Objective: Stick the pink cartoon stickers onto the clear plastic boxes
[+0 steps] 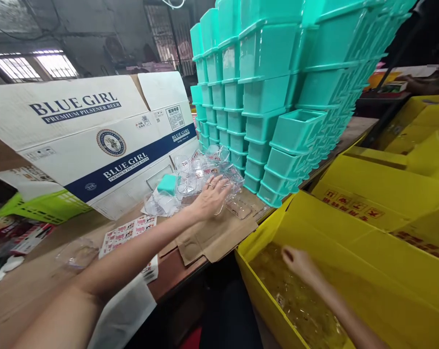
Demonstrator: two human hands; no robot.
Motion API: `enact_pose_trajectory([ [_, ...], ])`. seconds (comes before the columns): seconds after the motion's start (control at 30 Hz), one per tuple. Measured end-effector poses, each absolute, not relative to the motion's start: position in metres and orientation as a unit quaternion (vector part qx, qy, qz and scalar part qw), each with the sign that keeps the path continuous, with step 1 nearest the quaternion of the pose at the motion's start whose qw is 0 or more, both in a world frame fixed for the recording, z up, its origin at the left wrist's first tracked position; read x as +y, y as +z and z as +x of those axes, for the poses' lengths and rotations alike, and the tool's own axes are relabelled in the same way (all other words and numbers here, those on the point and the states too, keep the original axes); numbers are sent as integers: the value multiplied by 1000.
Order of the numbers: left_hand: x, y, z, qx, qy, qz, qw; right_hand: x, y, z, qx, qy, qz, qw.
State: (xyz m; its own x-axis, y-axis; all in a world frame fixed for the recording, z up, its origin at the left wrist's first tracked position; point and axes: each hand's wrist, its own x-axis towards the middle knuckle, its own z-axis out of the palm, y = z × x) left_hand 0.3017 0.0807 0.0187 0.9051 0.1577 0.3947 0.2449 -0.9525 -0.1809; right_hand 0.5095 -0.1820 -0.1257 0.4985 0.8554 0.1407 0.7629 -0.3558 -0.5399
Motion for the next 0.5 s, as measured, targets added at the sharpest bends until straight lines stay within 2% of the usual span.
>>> enact_pose_trajectory([
  [0.13, 108, 21, 310, -84, -123, -978, 143, -118, -65, 499, -548, -11, -779, 304],
  [0.27, 90, 37, 315, -93, -125, -980, 127, -57, -23, 456, -612, -55, -755, 229],
  [0.33, 68, 45, 316, -92, -140, -980, 103, -67, -16, 455, -614, -59, -756, 218],
  [0.4, 33, 42, 325, -75, -142, -987, 28, -110, -22, 472, -611, -76, -763, 196],
  [0.47, -12, 25, 345, -37, -72, -993, -89, -167, -43, 501, -569, -68, -806, 149],
  [0.5, -36, 12, 359, -13, 6, -991, -136, -196, -59, 516, -549, -31, -825, 130],
])
